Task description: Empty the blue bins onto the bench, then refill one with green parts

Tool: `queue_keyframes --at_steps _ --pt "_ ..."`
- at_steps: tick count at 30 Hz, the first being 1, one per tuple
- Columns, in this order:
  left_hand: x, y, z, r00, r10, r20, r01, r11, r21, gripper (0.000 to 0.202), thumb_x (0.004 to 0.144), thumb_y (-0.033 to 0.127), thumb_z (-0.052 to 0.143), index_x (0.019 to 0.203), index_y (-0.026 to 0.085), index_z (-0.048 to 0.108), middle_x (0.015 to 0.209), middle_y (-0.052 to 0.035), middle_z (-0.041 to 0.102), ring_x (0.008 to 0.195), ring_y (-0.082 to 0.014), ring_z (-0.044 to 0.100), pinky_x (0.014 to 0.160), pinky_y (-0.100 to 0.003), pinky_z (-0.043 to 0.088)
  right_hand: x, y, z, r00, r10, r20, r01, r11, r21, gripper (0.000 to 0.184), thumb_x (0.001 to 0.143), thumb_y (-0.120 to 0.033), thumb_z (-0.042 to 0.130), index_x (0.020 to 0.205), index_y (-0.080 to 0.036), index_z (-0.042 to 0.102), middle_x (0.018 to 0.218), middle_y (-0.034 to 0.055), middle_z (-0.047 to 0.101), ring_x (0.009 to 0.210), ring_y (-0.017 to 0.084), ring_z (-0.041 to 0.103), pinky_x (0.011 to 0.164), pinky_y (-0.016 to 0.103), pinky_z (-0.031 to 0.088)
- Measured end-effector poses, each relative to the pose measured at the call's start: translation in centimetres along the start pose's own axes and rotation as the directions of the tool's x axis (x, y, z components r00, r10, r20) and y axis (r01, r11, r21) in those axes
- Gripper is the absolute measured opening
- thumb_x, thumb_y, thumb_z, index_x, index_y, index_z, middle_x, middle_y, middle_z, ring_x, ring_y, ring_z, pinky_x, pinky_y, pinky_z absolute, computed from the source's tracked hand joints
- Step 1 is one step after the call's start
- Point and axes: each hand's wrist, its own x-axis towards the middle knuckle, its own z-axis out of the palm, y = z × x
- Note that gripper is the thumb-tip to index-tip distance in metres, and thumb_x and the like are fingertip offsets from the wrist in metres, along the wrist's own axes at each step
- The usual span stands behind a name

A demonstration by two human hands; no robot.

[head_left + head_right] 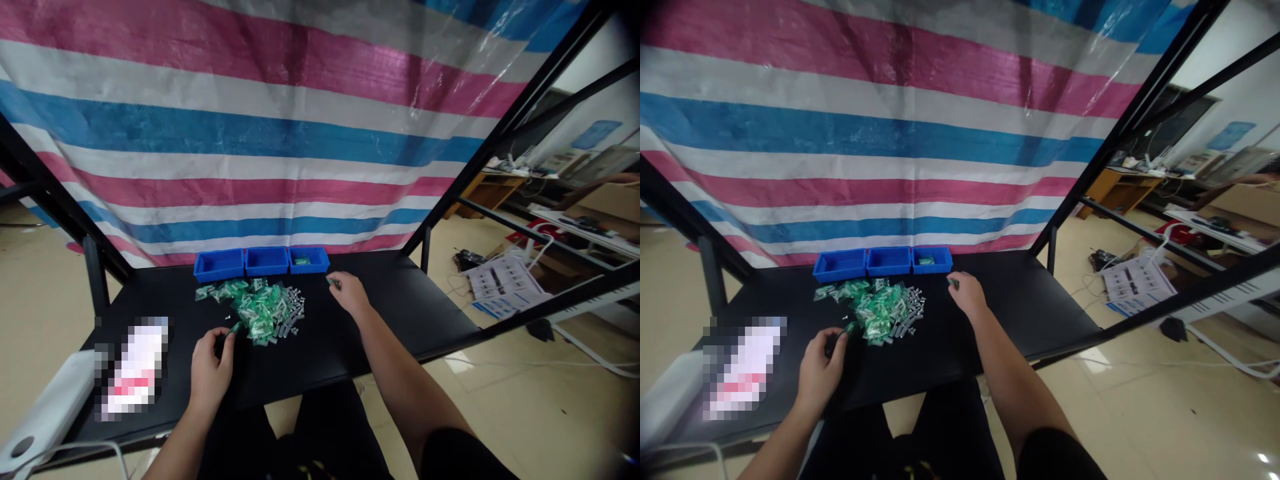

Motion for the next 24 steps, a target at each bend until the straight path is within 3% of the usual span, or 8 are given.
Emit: queue_keyframes --at_steps 4,9,12,14,17,19,21,24 --pt "-0.1 0.1 0.0 1.0 -0.003 0.017 0.003 1.0 -0.013 0.033 0.094 0.055 0.057 0.102 0.025 0.067 0.097 -0.0058 0.072 0.093 -0.0265 0.066 0.082 -0.038 0.051 4.2 -2.7 0.1 0.962 -0.107 -0.251 0.112 0.994 0.003 0.038 0.097 -0.017 0.051 0.126 -0.022 0.076 0.124 0.0093 0.073 0.113 0.023 0.067 0.105 0.036 0.051" --pt "-0.4 0.1 -0.1 1.0 -0.03 -0.005 0.03 0.999 -0.024 0.035 0.095 0.056 0.058 0.103 0.024 0.068 0.094 -0.0052 0.072 0.086 -0.0243 0.066 0.077 -0.036 0.05 5.5 -4.6 2.1 0.998 -0.06 -0.01 0.059 0.992 -0.111 0.045 0.087 -0.015 0.069 0.131 -0.02 0.073 0.142 0.0129 0.065 0.131 0.034 0.057 0.117 0.053 0.041" --pt "-0.5 0.0 -0.1 1.0 -0.012 -0.015 0.011 0.998 -0.056 0.033 0.093 0.056 0.063 0.1 0.024 0.069 0.095 -0.0042 0.072 0.087 -0.0233 0.066 0.08 -0.035 0.051 2.6 -6.9 2.7 0.98 -0.2 0.006 0.199 0.979 0.051 0.032 0.09 -0.019 0.068 0.121 -0.02 0.075 0.128 0.0124 0.069 0.123 0.031 0.061 0.113 0.049 0.046" --pt "-0.6 -0.1 -0.1 0.999 0.035 -0.025 -0.036 0.996 -0.077 0.031 0.092 0.055 0.066 0.096 0.024 0.069 0.094 -0.0035 0.072 0.09 -0.0231 0.067 0.083 -0.036 0.051 0.0 -9.4 2.9 0.922 -0.373 0.106 0.332 0.9 0.283 0.035 0.094 -0.03 0.069 0.127 -0.022 0.072 0.126 0.0107 0.068 0.119 0.026 0.064 0.109 0.042 0.05" --pt "-0.6 -0.3 -0.2 0.992 0.118 -0.053 -0.123 0.985 -0.121 0.026 0.092 0.05 0.07 0.093 0.024 0.069 0.094 -0.0034 0.072 0.095 -0.023 0.067 0.089 -0.037 0.051 -3.4 -13.5 3.5 0.724 -0.63 0.28 0.431 0.731 0.529 0.059 0.092 -0.039 0.076 0.147 -0.026 0.059 0.142 0.01 0.061 0.128 0.024 0.062 0.111 0.038 0.05" --pt "-0.7 -0.3 -0.2 0.986 0.162 -0.047 -0.168 0.972 -0.162 0.022 0.092 0.046 0.071 0.095 0.025 0.069 0.098 -0.0037 0.073 0.1 -0.0229 0.068 0.094 -0.038 0.052 -4.5 -15.6 4.4 0.668 -0.694 0.27 0.46 0.67 0.583 0.038 0.097 -0.032 0.069 0.134 -0.025 0.068 0.128 0.0074 0.069 0.119 0.021 0.066 0.105 0.035 0.053" --pt "-0.7 -0.3 -0.1 0.982 0.185 -0.029 -0.187 0.964 -0.188 0.021 0.092 0.043 0.072 0.102 0.025 0.068 0.107 -0.0048 0.074 0.108 -0.0233 0.068 0.099 -0.039 0.052 -4.7 -16.6 5.2 0.693 -0.696 0.188 0.485 0.643 0.593 0.019 0.099 -0.023 0.061 0.112 -0.024 0.075 0.106 0.0045 0.074 0.101 0.018 0.07 0.093 0.031 0.056" --pt "-0.7 -0.1 0.0 0.982 0.184 -0.037 -0.187 0.973 -0.138 0.033 0.089 0.042 0.073 0.116 0.024 0.065 0.12 -0.0072 0.072 0.115 -0.0252 0.066 0.102 -0.041 0.051 -3.3 -15.6 5.2 0.836 -0.544 -0.067 0.488 0.682 0.544 0.018 0.097 -0.018 0.058 0.098 -0.023 0.075 0.095 0.004 0.072 0.09 0.018 0.07 0.083 0.031 0.057"
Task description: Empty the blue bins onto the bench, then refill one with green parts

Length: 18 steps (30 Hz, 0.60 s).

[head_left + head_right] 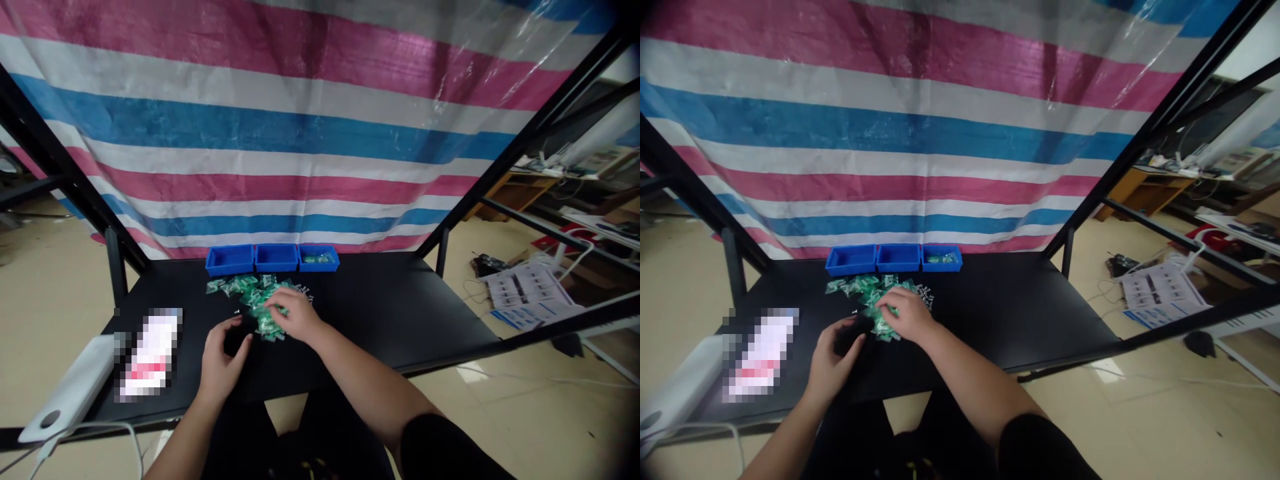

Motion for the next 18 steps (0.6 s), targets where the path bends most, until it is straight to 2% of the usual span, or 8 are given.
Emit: queue_keyframes --at_steps 1,3,6,7,9,11,15,18 --pt "0.0 0.0 0.0 1.0 0.001 -0.003 -0.001 0.999 0.033 0.035 0.089 0.042 0.073 0.118 0.024 0.064 0.12 -0.0076 0.071 0.115 -0.0259 0.065 0.101 -0.041 0.051 0.2 0.9 -1.0 0.991 0.017 -0.136 -0.023 0.999 -0.041 0.019 0.097 -0.018 0.058 0.099 -0.023 0.075 0.096 0.0048 0.072 0.09 0.019 0.07 0.082 0.032 0.057" --pt "0.2 0.1 0.1 1.0 0.013 0.017 -0.014 0.995 0.094 0.031 0.09 0.042 0.07 0.114 0.023 0.065 0.115 -0.0071 0.071 0.111 -0.0264 0.064 0.097 -0.041 0.051 0.8 3.2 -3.6 0.924 0.021 -0.383 -0.091 0.982 -0.166 0.019 0.097 -0.02 0.057 0.1 -0.023 0.075 0.097 0.0065 0.071 0.091 0.02 0.069 0.084 0.034 0.057" --pt "0.4 0.1 0.0 0.998 0.033 0.061 -0.042 0.987 0.154 0.021 0.09 0.041 0.067 0.104 0.024 0.066 0.108 -0.0058 0.07 0.106 -0.0271 0.064 0.094 -0.042 0.049 1.7 7.2 -7.9 0.852 0.073 -0.519 -0.297 0.884 -0.362 0.021 0.097 -0.02 0.056 0.104 -0.023 0.076 0.103 0.0091 0.072 0.099 0.024 0.068 0.094 0.039 0.056" --pt "0.4 0.2 0.0 0.997 0.037 0.068 -0.048 0.985 0.168 0.02 0.09 0.04 0.066 0.102 0.024 0.065 0.107 -0.0057 0.07 0.106 -0.0274 0.064 0.095 -0.043 0.048 1.9 8.5 -9.0 0.861 0.118 -0.495 -0.354 0.837 -0.417 0.021 0.095 -0.018 0.057 0.101 -0.023 0.077 0.104 0.0095 0.072 0.101 0.025 0.067 0.098 0.041 0.054" --pt "0.5 0.3 0.0 0.996 0.038 0.077 -0.052 0.981 0.189 0.019 0.088 0.039 0.066 0.102 0.025 0.065 0.108 -0.0057 0.07 0.108 -0.0282 0.063 0.097 -0.045 0.047 1.9 10.3 -10.2 0.912 0.244 -0.331 -0.389 0.771 -0.504 0.017 0.088 -0.014 0.064 0.094 -0.022 0.077 0.101 0.0094 0.072 0.098 0.027 0.065 0.1 0.044 0.052" --pt "0.5 0.3 0.0 0.995 0.039 0.094 -0.056 0.979 0.196 0.019 0.087 0.034 0.066 0.103 0.025 0.064 0.11 -0.0058 0.069 0.11 -0.0288 0.063 0.1 -0.046 0.046 1.5 10.9 -10.1 0.928 0.302 -0.221 -0.374 0.747 -0.549 0.014 0.087 -0.014 0.066 0.093 -0.021 0.077 0.101 0.0091 0.07 0.097 0.027 0.063 0.101 0.045 0.051" --pt "0.4 0.2 0.1 0.993 0.003 0.116 -0.027 0.978 0.205 0.028 0.08 0.023 0.061 0.107 0.025 0.063 0.111 -0.0061 0.069 0.111 -0.0294 0.062 0.1 -0.047 0.047 -0.1 8.7 -7.1 0.966 0.259 0.007 -0.228 0.861 -0.455 0.016 0.09 -0.026 0.073 0.104 -0.022 0.077 0.108 0.0081 0.069 0.104 0.026 0.06 0.101 0.042 0.05" --pt "0.4 0.0 0.1 0.99 -0.057 0.128 0.029 0.978 0.205 0.035 0.077 0.018 0.059 0.111 0.024 0.062 0.112 -0.0074 0.067 0.108 -0.0293 0.061 0.093 -0.045 0.051 -0.8 6.4 -4.5 0.942 0.215 0.258 -0.126 0.938 -0.324 0.038 0.087 -0.038 0.08 0.122 -0.024 0.074 0.12 0.0076 0.067 0.11 0.026 0.058 0.101 0.041 0.049"
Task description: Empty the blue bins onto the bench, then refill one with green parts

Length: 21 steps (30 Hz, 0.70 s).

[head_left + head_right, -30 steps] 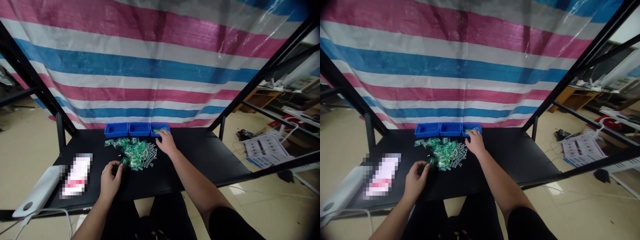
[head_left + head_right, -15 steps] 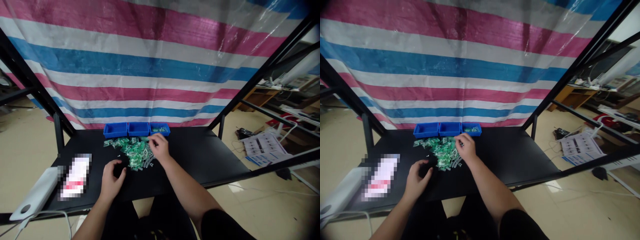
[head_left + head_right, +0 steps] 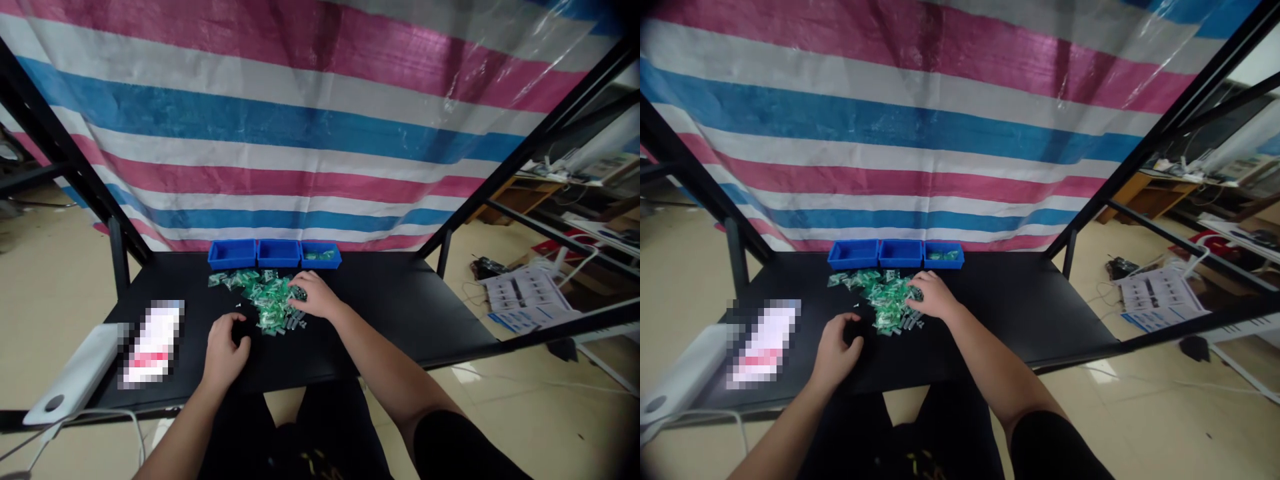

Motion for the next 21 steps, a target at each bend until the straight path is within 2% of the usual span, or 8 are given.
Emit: queue_keyframes --at_steps 2,4,12,14,16,17,19,21 --pt "0.0 0.0 0.0 1.0 -0.019 0.001 0.019 1.0 -0.002 0.038 0.076 0.016 0.057 0.113 0.023 0.062 0.112 -0.0084 0.067 0.108 -0.0295 0.061 0.093 -0.044 0.053 0.1 -1.2 0.9 0.994 -0.043 0.098 0.041 0.999 0.022 0.046 0.085 -0.039 0.082 0.128 -0.025 0.072 0.122 0.0078 0.067 0.111 0.026 0.058 0.102 0.042 0.048" --pt "0.1 0.1 0.1 1.0 -0.026 -0.012 0.026 1.0 0.003 0.039 0.075 0.013 0.056 0.112 0.022 0.061 0.111 -0.009 0.066 0.11 -0.03 0.061 0.096 -0.045 0.053 0.5 -1.6 1.5 0.99 -0.04 0.136 0.039 0.999 0.011 0.042 0.086 -0.033 0.081 0.126 -0.023 0.073 0.118 0.0081 0.068 0.108 0.026 0.057 0.1 0.042 0.047" --pt "0.1 0.5 -0.1 0.997 -0.034 -0.063 0.034 0.999 -0.003 0.039 0.072 0.005 0.05 0.105 0.023 0.059 0.106 -0.0093 0.063 0.106 -0.0307 0.061 0.096 -0.049 0.053 1.1 -1.4 2.1 0.995 -0.027 0.098 0.022 0.999 0.042 0.029 0.082 -0.017 0.079 0.11 -0.022 0.076 0.11 0.0067 0.068 0.1 0.024 0.055 0.094 0.039 0.048" --pt "0.0 0.6 -0.2 0.996 -0.043 -0.08 0.041 0.999 -0.016 0.04 0.071 0.003 0.048 0.104 0.023 0.058 0.107 -0.0095 0.061 0.108 -0.0309 0.06 0.098 -0.05 0.052 1.1 -1.3 1.8 0.999 -0.03 0.015 0.029 0.997 0.072 0.024 0.081 -0.016 0.078 0.104 -0.022 0.077 0.107 0.0056 0.067 0.099 0.023 0.057 0.094 0.038 0.049" --pt "0.0 0.6 -0.2 0.995 -0.052 -0.089 0.049 0.998 -0.03 0.041 0.07 0.002 0.047 0.103 0.023 0.058 0.109 -0.0098 0.061 0.109 -0.0306 0.061 0.099 -0.05 0.052 1.3 -0.9 1.1 0.988 -0.026 -0.152 0.041 0.995 0.095 0.017 0.084 -0.019 0.076 0.1 -0.023 0.077 0.106 0.0054 0.067 0.1 0.023 0.059 0.096 0.04 0.049" --pt "0.0 0.7 -0.2 0.995 -0.054 -0.09 0.051 0.998 -0.034 0.041 0.07 0.001 0.047 0.103 0.023 0.058 0.109 -0.0098 0.061 0.109 -0.0303 0.061 0.1 -0.049 0.052 1.6 -0.6 0.5 0.967 -0.014 -0.255 0.04 0.995 0.096 0.013 0.086 -0.021 0.075 0.099 -0.023 0.077 0.106 0.0058 0.066 0.102 0.024 0.061 0.098 0.041 0.05" --pt "0.0 0.7 -0.1 0.995 -0.05 -0.085 0.047 0.998 -0.039 0.04 0.071 0.001 0.046 0.101 0.023 0.059 0.108 -0.0096 0.061 0.108 -0.0296 0.062 0.1 -0.048 0.052 2.5 0.3 -1.0 0.889 0.032 -0.457 0.004 0.997 0.079 0.011 0.09 -0.026 0.071 0.099 -0.024 0.076 0.107 0.0076 0.066 0.107 0.025 0.063 0.102 0.043 0.05" --pt "0.0 0.7 -0.2 0.996 -0.046 -0.079 0.043 0.998 -0.039 0.037 0.072 0.002 0.046 0.098 0.023 0.06 0.106 -0.0093 0.062 0.105 -0.0289 0.063 0.098 -0.046 0.053 3.6 1.5 -2.7 0.794 0.093 -0.601 -0.078 0.996 0.05 0.014 0.093 -0.029 0.068 0.102 -0.023 0.076 0.114 0.0106 0.066 0.114 0.027 0.063 0.106 0.045 0.049"
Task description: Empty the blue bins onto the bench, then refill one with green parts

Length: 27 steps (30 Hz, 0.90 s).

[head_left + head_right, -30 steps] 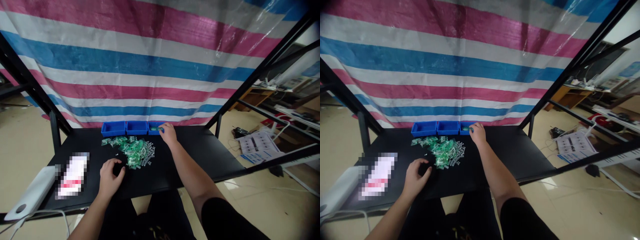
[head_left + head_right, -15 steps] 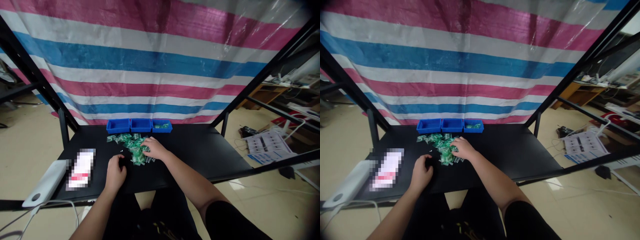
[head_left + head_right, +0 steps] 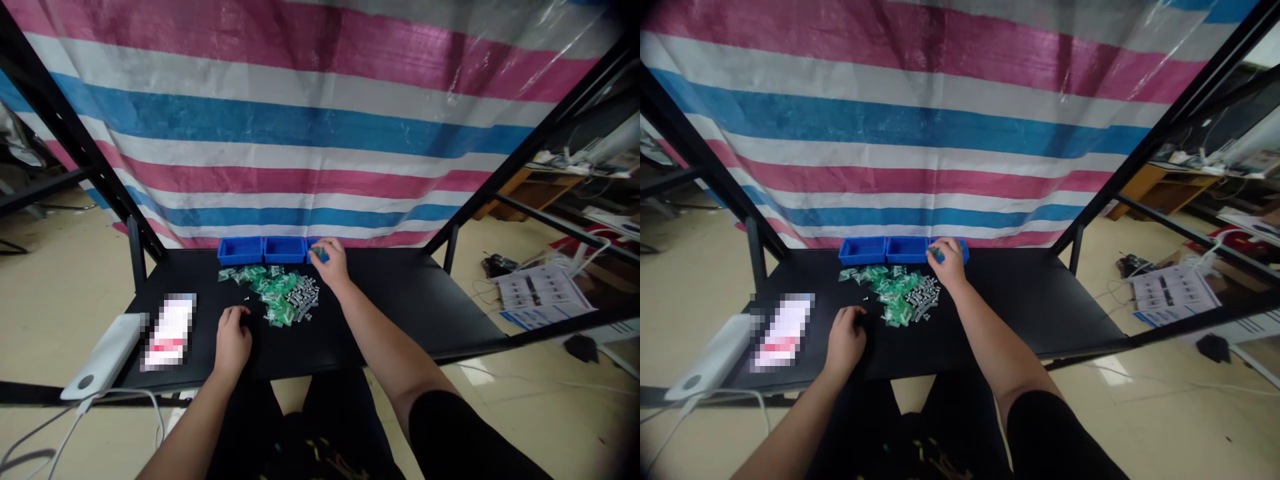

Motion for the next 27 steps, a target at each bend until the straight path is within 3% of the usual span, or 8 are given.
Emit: queue_keyframes --at_steps 3,8,11,13,16,19,23,27 --pt "0.0 0.1 0.0 1.0 0.004 0.008 -0.004 1.0 0.009 0.032 0.073 0.003 0.045 0.094 0.023 0.06 0.104 -0.0089 0.062 0.102 -0.028 0.063 0.095 -0.045 0.053 2.3 1.8 -0.6 0.992 0.114 -0.045 -0.119 0.982 -0.144 0.022 0.093 -0.024 0.066 0.112 -0.02 0.076 0.133 0.0154 0.063 0.128 0.029 0.059 0.113 0.045 0.046" --pt "-0.1 0.1 0.0 1.0 0.004 -0.015 -0.004 1.0 -0.004 0.027 0.079 0.007 0.047 0.096 0.022 0.061 0.103 -0.0085 0.061 0.098 -0.0261 0.063 0.091 -0.041 0.054 1.0 2.8 -0.7 0.917 0.328 0.226 -0.227 0.896 -0.381 0.023 0.084 -0.02 0.075 0.106 -0.02 0.079 0.136 0.0141 0.064 0.127 0.034 0.058 0.113 0.053 0.044" --pt "-0.1 0.1 0.0 0.999 0.007 -0.04 -0.008 1.0 -0.017 0.02 0.085 0.013 0.05 0.099 0.022 0.061 0.103 -0.0086 0.061 0.097 -0.0256 0.063 0.091 -0.041 0.055 -2.1 0.7 -0.6 0.945 0.195 0.261 -0.113 0.948 -0.299 0.015 0.087 -0.019 0.072 0.1 -0.02 0.078 0.12 0.011 0.068 0.116 0.029 0.06 0.109 0.047 0.046" --pt "0.0 0.0 0.0 0.999 0.002 -0.05 -0.003 1.0 -0.024 0.015 0.088 0.018 0.052 0.1 0.022 0.061 0.102 -0.0084 0.061 0.096 -0.0252 0.063 0.089 -0.04 0.055 -4.3 -1.7 -0.5 0.923 0.083 0.375 -0.023 0.987 -0.161 0.013 0.088 -0.022 0.073 0.101 -0.02 0.077 0.11 0.0091 0.068 0.107 0.027 0.061 0.102 0.043 0.049" --pt "0.0 -0.1 -0.1 0.998 -0.004 -0.063 0.003 1.0 -0.014 0.01 0.09 0.024 0.054 0.098 0.023 0.06 0.098 -0.0075 0.062 0.093 -0.0248 0.063 0.086 -0.039 0.055 -6.8 -5.3 0.1 0.786 -0.133 0.603 0.121 0.991 0.061 0.028 0.088 -0.033 0.078 0.115 -0.024 0.074 0.113 0.007 0.068 0.106 0.025 0.061 0.099 0.042 0.048" --pt "0.0 -0.2 -0.1 0.996 -0.019 -0.087 0.018 1.0 -0.009 0.008 0.092 0.029 0.056 0.096 0.023 0.059 0.095 -0.0067 0.063 0.092 -0.0244 0.064 0.084 -0.037 0.054 -8.3 -7.8 1.1 0.71 -0.158 0.686 0.188 0.982 0.032 0.044 0.079 -0.038 0.088 0.118 -0.025 0.073 0.113 0.0074 0.069 0.107 0.028 0.06 0.099 0.045 0.047" --pt "-0.1 -0.3 0.0 0.995 -0.083 -0.061 0.081 0.996 -0.036 0.012 0.092 0.035 0.059 0.096 0.024 0.059 0.09 -0.0039 0.066 0.082 -0.0215 0.066 0.075 -0.033 0.052 -8.8 -8.3 2.1 0.7 -0.107 0.706 0.193 0.98 -0.044 0.031 0.081 -0.025 0.083 0.111 -0.024 0.075 0.11 0.0061 0.07 0.103 0.026 0.064 0.095 0.041 0.049" --pt "-0.1 -0.5 0.3 0.997 -0.073 -0.005 0.073 0.997 -0.003 0.012 0.092 0.036 0.059 0.095 0.024 0.061 0.089 -0.0032 0.069 0.082 -0.0213 0.067 0.075 -0.032 0.051 -8.3 -7.9 1.6 0.749 -0.132 0.649 0.178 0.984 -0.006 0.017 0.087 -0.018 0.073 0.102 -0.025 0.077 0.105 0.0038 0.073 0.101 0.023 0.068 0.09 0.035 0.051"
